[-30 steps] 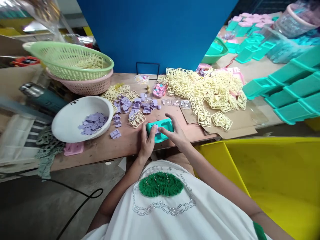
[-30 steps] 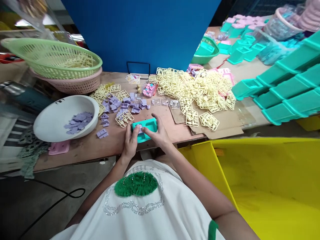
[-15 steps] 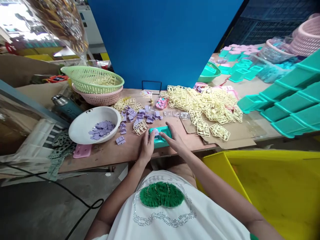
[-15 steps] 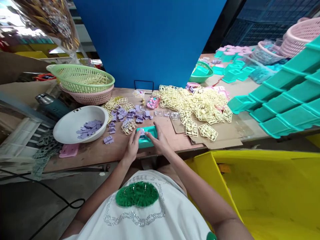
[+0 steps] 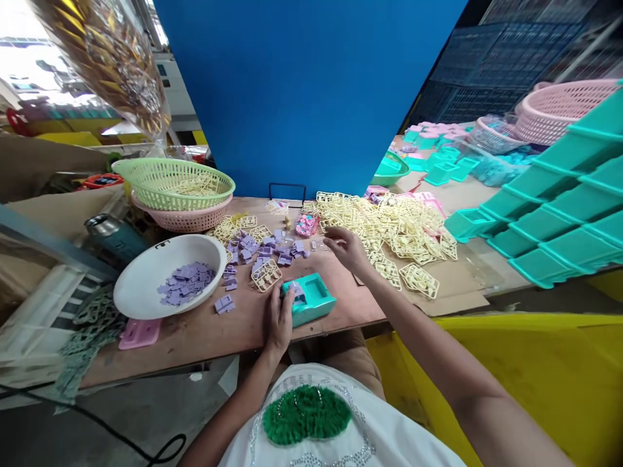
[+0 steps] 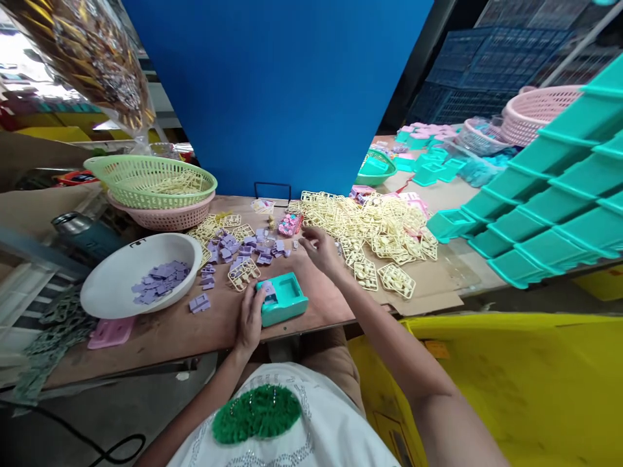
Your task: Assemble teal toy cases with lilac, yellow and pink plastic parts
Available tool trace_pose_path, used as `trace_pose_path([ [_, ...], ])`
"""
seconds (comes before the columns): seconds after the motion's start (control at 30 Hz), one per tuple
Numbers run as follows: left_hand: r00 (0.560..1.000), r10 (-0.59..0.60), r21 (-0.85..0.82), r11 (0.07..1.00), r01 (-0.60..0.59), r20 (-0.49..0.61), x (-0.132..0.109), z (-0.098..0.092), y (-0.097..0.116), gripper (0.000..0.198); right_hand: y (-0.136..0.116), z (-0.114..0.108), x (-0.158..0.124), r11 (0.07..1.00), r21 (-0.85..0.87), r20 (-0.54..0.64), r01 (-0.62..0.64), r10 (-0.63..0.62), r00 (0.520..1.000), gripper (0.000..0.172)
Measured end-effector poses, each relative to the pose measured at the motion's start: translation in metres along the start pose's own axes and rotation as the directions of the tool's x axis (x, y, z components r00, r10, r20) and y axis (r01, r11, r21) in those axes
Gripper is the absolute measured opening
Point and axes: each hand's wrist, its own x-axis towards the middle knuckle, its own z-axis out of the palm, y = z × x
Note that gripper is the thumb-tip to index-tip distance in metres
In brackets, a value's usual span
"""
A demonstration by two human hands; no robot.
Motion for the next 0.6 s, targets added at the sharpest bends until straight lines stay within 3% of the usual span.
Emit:
trace_pose_path([
  [0.13,0.996,0.041,-0.035,0.999,-0.038,0.078,-0.007,-0.002,0.006,0.062,-0.012,0.011,0.070,0.973,-0.225,0.113,0.042,-0.017,0.993,0.021],
  [0.23,0.994,0.083,-0.110,0.991,-0.075,0.077,-0.007,-0.003,0.009,0.065,-0.010,0.030,0.110,0.937,-0.348,0.192,0.004,0.067,0.979,0.014],
  [0.3,0.995,0.087,-0.146,0.986,-0.079,0.050,-0.005,-0.003,0.008,0.062,-0.004,0.043,0.129,0.892,-0.451,0.226,-0.010,0.125,0.966,0.019],
  [0.43,0.998,0.056,-0.151,0.987,-0.050,0.037,-0.004,-0.003,0.004,0.056,0.009,0.058,0.146,0.755,-0.649,0.301,0.090,0.147,0.942,0.035],
  [0.6,0.998,0.045,-0.132,0.990,-0.039,0.037,-0.004,-0.003,0.005,0.050,0.020,0.058,0.142,0.810,-0.578,0.262,0.096,0.073,0.962,0.016],
])
